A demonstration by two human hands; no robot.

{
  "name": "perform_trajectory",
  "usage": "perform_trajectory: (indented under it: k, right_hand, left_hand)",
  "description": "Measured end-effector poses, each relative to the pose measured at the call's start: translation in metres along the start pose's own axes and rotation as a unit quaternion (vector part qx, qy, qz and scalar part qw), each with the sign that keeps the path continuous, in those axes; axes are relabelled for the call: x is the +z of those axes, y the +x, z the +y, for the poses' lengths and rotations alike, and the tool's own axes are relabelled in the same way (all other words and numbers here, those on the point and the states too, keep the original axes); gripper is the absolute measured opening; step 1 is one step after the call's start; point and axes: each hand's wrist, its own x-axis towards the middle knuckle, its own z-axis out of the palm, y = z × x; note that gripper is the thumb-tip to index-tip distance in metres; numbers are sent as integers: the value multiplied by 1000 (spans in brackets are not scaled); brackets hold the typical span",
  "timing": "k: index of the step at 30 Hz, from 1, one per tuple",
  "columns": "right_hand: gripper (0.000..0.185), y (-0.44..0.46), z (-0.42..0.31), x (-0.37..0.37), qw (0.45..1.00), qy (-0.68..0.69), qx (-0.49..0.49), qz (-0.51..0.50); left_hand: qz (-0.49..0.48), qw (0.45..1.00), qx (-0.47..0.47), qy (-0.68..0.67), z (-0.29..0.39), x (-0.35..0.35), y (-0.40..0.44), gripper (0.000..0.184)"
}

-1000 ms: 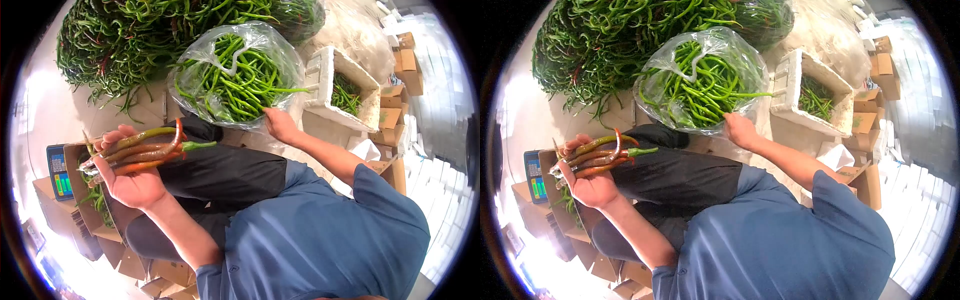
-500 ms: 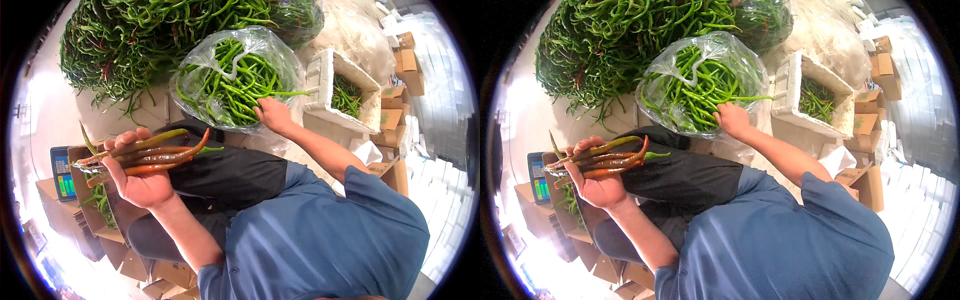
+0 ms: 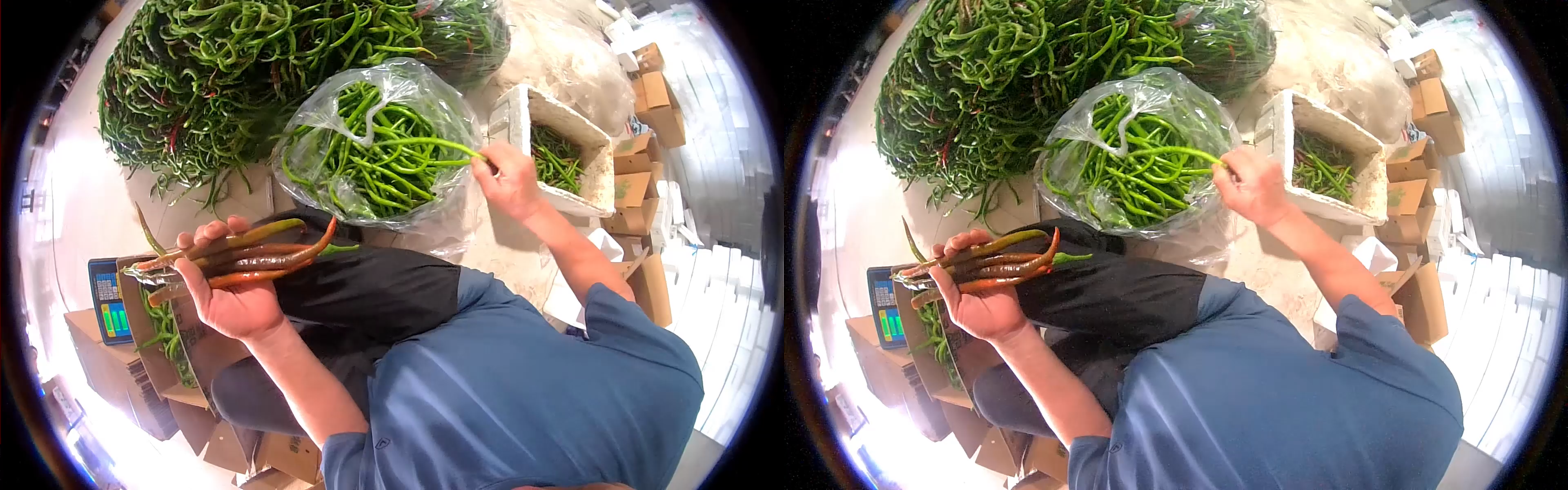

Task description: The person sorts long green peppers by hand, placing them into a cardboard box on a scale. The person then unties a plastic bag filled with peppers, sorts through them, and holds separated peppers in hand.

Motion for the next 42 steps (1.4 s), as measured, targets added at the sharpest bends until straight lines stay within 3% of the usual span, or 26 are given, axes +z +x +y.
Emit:
perform_trajectory:
  k: [2, 4, 6, 9, 11, 14, 15, 16, 18, 19, 20, 21, 24, 29, 30, 37, 42]
  right_hand:
    - [4, 5, 5, -23, 1000, 22, 6, 15]
    - [6, 4, 28, -47, 994, 61, 84, 45]
    - [9, 3, 62, -74, 939, 204, 253, 109]
    - [12, -10, 150, -123, 888, 232, 346, 194]
    - [14, -28, 192, -142, 809, 273, 438, 281]
    - [18, -88, 282, -143, 755, 113, 583, 278]
    - [20, -98, 277, -121, 865, -2, 454, 212]
    - [22, -87, 225, -103, 866, 10, 493, 81]
    - [20, -111, 168, -19, 943, 72, 325, -30]
    - [22, -103, 95, -1, 918, 58, 357, -161]
    - [25, -123, 88, 33, 910, 118, 286, -275]
    - [25, -131, 69, 63, 940, 57, 98, -320]
    - [16, -115, 10, 113, 939, 47, 89, -330]
    - [8, -94, 8, 155, 952, -25, 156, -261]
    - [8, -93, 11, 160, 967, -22, 150, -203]
    - [9, -79, 14, 167, 974, -82, 85, -196]
    - [9, -45, 6, 166, 936, -136, 21, -324]
  left_hand:
    - [-7, 1000, -11, -16, -2, 0, 0, 28]
    - [-8, 1000, -18, -23, -2, 1, 0, 28]
    - [-6, 1000, -22, -22, -1, 1, 0, 28]
    - [-26, 998, -40, -48, 3, -2, 1, 25]
    - [-8, 998, -42, -50, 4, -2, 0, 25]
    - [-3, 998, -34, -58, 3, -2, -1, 25]
    - [1, 998, -32, -51, 2, 1, -1, 25]
    - [3, 998, -34, -44, 0, 2, -1, 25]
    - [8, 999, -32, -34, 0, 2, 1, 25]
    - [11, 999, -29, -30, 0, 2, 1, 25]
    - [16, 999, -34, -35, 1, 2, 0, 26]
    - [7, 998, -40, -46, 0, 1, 0, 27]
    - [-23, 997, -53, -53, -1, 4, 0, 28]
    - [7, 1000, -24, -9, 0, 3, -1, 26]
    - [19, 1000, -20, 2, 0, 2, -1, 26]
    - [1, 999, -33, -41, -2, 2, -1, 24]
    - [-15, 998, -31, -53, -3, 3, -1, 26]
